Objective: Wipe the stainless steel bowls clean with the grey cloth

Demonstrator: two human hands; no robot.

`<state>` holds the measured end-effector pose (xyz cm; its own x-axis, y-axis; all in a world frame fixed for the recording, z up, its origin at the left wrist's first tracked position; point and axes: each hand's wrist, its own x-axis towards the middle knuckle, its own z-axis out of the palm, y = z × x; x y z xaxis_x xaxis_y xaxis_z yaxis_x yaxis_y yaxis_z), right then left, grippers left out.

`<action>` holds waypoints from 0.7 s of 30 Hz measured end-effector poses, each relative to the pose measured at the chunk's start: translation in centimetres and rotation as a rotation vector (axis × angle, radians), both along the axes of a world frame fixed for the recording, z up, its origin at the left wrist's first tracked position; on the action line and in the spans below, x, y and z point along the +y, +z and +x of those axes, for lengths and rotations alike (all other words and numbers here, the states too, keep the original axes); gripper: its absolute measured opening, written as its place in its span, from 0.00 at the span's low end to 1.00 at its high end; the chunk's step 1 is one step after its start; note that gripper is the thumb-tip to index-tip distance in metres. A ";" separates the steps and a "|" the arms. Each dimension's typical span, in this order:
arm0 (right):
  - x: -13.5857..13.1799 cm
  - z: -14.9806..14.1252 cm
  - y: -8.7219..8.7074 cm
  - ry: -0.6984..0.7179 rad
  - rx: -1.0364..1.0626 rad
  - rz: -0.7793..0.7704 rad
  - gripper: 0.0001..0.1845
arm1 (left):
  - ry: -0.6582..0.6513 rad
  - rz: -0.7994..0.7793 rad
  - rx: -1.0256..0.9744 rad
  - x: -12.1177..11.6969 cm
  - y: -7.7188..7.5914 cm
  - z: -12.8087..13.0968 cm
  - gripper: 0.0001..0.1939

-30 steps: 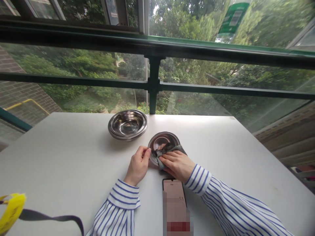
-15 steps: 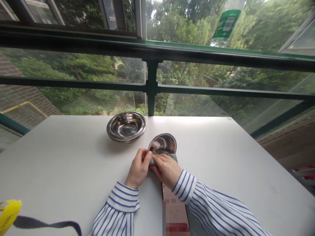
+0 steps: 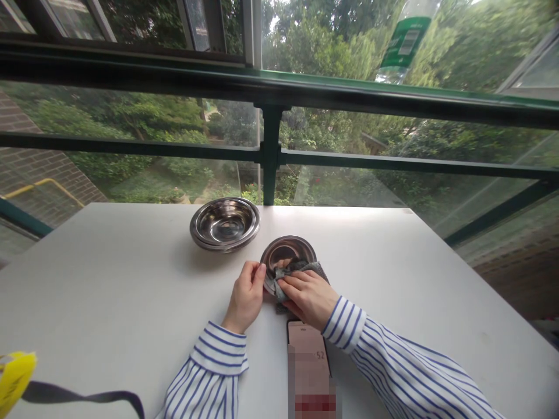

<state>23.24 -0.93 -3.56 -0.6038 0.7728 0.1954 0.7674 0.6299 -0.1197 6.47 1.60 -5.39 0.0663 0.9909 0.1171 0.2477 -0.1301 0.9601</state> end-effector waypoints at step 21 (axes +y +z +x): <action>0.0 -2.4 -0.2 -0.057 0.191 -0.076 0.19 | -0.004 -0.018 -0.036 0.1 0.3 -0.3 0.12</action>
<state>20.82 -0.96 -3.76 -0.5162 0.8216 0.2418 0.7604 0.5696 -0.3120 6.14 1.68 -5.08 0.0658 0.9927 0.1013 0.2126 -0.1131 0.9706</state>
